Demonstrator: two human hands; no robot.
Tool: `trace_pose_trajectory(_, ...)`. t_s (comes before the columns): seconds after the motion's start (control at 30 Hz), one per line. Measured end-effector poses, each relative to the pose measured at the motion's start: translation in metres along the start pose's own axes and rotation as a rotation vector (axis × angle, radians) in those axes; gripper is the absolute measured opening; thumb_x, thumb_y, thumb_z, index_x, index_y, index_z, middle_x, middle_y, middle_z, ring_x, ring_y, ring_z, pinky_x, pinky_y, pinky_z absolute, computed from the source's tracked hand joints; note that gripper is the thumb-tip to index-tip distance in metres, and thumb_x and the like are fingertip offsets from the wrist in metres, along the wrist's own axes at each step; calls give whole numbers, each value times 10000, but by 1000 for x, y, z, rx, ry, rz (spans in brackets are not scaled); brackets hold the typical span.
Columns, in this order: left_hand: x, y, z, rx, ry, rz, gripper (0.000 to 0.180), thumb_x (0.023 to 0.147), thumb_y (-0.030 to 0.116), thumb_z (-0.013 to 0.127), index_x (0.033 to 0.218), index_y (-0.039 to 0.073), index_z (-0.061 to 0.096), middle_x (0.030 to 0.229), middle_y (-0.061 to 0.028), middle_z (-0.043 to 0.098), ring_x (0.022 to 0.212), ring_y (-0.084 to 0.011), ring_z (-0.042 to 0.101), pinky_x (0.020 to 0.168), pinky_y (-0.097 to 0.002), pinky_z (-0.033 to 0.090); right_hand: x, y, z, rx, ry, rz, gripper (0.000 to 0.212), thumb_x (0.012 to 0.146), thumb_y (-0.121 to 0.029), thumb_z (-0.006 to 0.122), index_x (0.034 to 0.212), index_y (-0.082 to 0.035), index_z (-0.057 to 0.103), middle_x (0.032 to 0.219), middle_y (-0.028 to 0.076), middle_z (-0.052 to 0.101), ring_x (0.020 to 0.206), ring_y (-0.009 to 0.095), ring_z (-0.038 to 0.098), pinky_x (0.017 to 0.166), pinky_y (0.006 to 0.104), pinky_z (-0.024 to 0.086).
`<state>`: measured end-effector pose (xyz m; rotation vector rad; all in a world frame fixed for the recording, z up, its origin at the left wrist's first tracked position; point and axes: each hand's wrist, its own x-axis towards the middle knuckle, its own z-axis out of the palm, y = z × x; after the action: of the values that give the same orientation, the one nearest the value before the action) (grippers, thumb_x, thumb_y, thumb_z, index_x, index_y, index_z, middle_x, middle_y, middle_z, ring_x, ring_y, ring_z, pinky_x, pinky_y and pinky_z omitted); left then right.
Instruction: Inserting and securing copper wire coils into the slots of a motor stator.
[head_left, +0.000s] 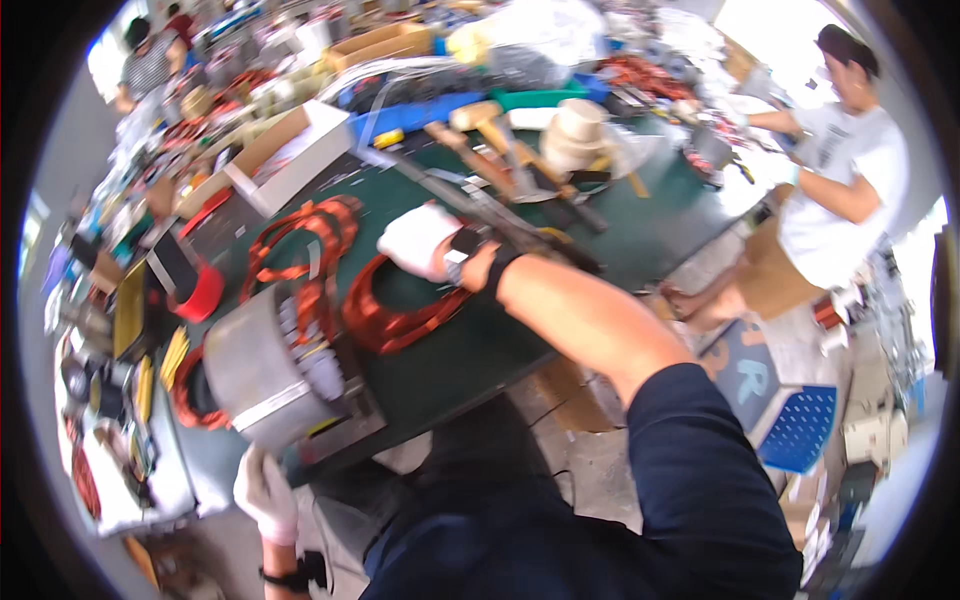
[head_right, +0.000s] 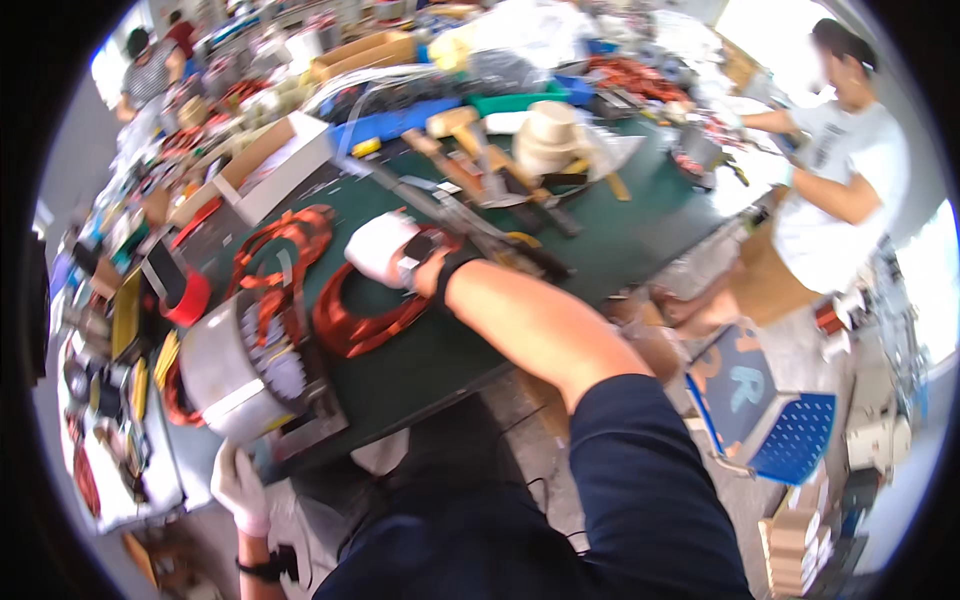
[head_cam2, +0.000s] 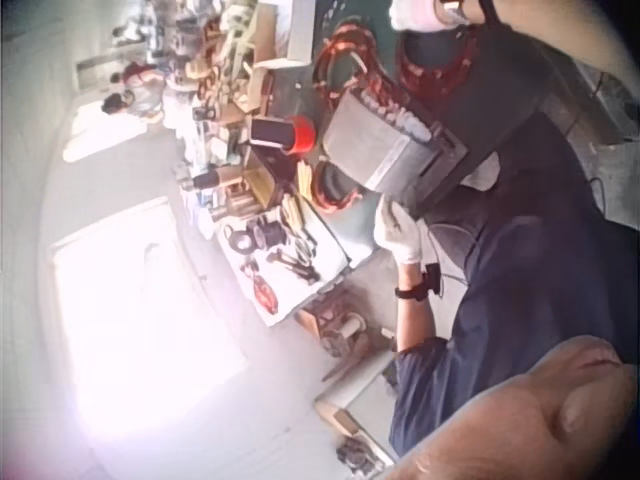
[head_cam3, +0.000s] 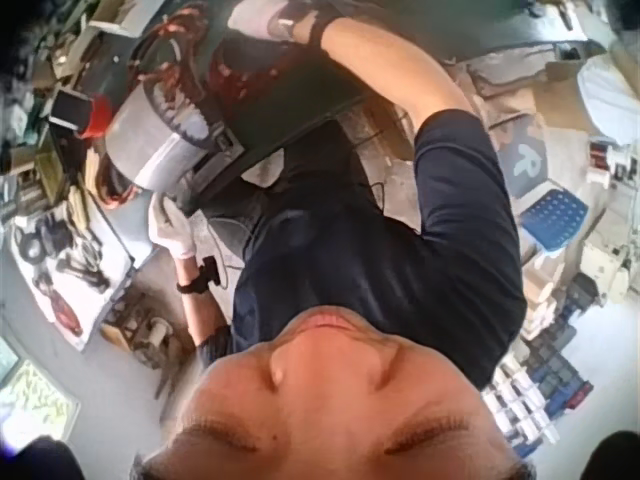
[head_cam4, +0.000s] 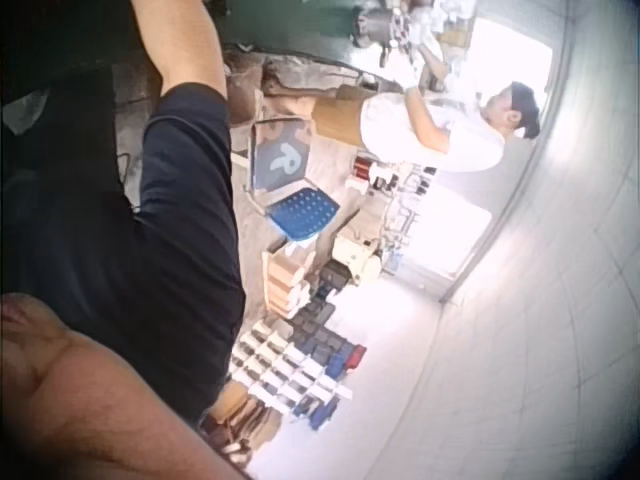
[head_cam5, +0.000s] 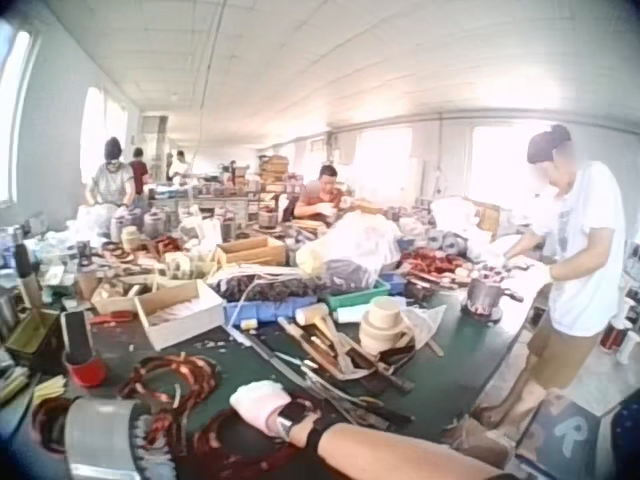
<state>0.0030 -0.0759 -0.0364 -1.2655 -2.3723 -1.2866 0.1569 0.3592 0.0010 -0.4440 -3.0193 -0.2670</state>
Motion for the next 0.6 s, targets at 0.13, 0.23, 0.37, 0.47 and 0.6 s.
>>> trace_pose_trajectory(0.13,21,-15,22,-126,-43,-229,230,1008,-16,551,1180,-67,695,787,-60,622,634,-93,533,602,-285,474,18,31,11,77,85,79,228,941,-171,565,931,-83,775,923,157,761,891,347,752,772,474,596)
trace_pose_trajectory(0.23,23,1,16,-137,-72,-278,237,1011,-20,538,1185,-64,693,799,-47,618,647,-59,510,605,-254,456,22,37,9,92,106,27,204,971,-152,558,1023,-119,753,980,141,747,950,338,734,842,452,581)
trace_pose_trajectory(0.37,26,-3,18,-145,-108,-309,237,1010,-26,529,1181,-70,687,830,-58,651,674,-87,526,653,-275,488,-22,36,-38,159,268,-18,146,953,-148,587,1040,-107,696,935,122,702,921,332,703,799,454,557)
trace_pose_trajectory(0.47,17,-20,14,-49,-58,-201,227,1009,-35,514,1160,-78,678,864,-92,687,715,-132,560,724,-293,511,-77,9,-86,242,232,-70,110,925,-141,616,999,-101,687,880,120,678,862,334,693,759,450,555)
trace_pose_trajectory(0.6,20,-9,14,-83,-29,-245,275,934,-114,460,1114,-70,664,881,-178,693,809,-190,652,802,-295,519,-157,-31,-83,450,68,-144,103,869,-177,680,936,-100,692,798,111,626,784,334,673,700,445,559)
